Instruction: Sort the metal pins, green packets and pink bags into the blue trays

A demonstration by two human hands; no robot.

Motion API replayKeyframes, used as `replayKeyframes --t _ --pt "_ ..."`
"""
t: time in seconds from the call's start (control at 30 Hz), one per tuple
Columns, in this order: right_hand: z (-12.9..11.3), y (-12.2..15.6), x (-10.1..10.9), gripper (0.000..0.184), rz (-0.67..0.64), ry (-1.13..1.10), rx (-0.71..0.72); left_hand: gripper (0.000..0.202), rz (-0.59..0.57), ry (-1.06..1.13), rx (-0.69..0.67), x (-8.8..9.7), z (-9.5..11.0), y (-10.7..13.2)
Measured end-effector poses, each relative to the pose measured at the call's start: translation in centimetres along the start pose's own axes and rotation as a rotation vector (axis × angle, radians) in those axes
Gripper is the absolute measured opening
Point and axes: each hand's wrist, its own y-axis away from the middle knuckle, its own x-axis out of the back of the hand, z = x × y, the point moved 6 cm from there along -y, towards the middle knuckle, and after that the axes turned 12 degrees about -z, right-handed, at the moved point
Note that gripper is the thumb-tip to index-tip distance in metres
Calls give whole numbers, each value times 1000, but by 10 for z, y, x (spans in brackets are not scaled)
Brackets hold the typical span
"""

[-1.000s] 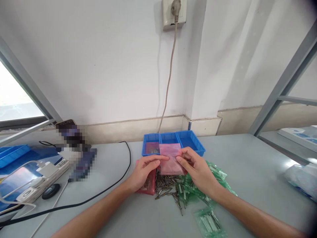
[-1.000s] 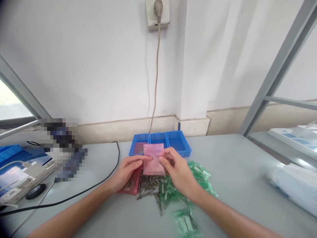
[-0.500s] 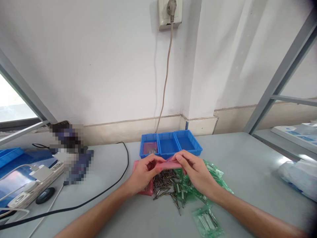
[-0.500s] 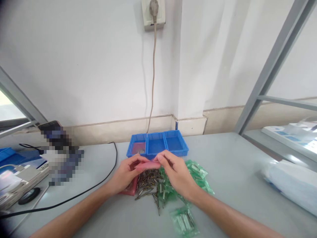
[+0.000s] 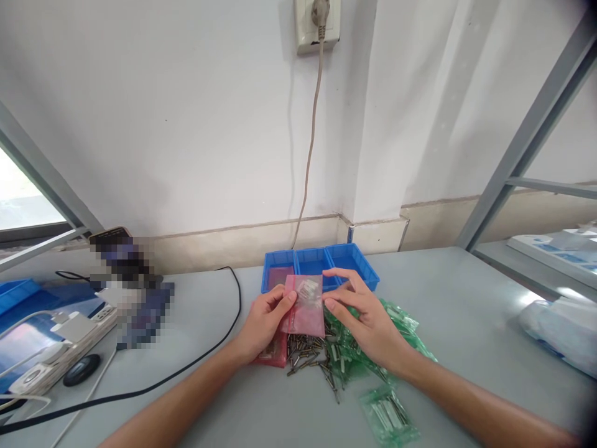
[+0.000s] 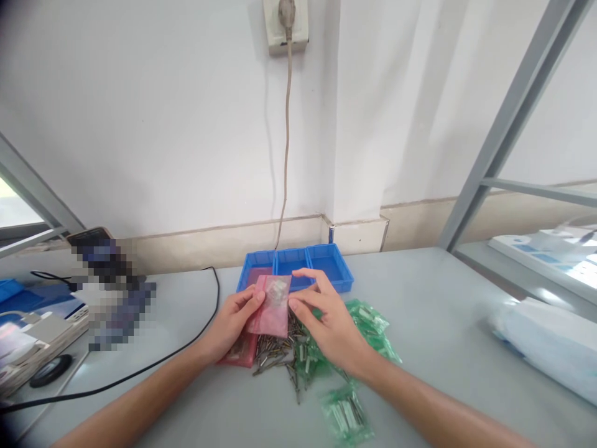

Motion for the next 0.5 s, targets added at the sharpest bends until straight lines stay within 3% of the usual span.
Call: replayKeyframes --t 0.1,0.27,0.5 --pt "-7 3 -3 31 -54 73 76 48 0 50 22 0 -2 0" --pt "-14 5 -7 27 -69 180 209 44 3 119 -51 2 4 0" --pt "-9 1 -4 32 -49 128 153 35 -38 215 -54 0 8 1"
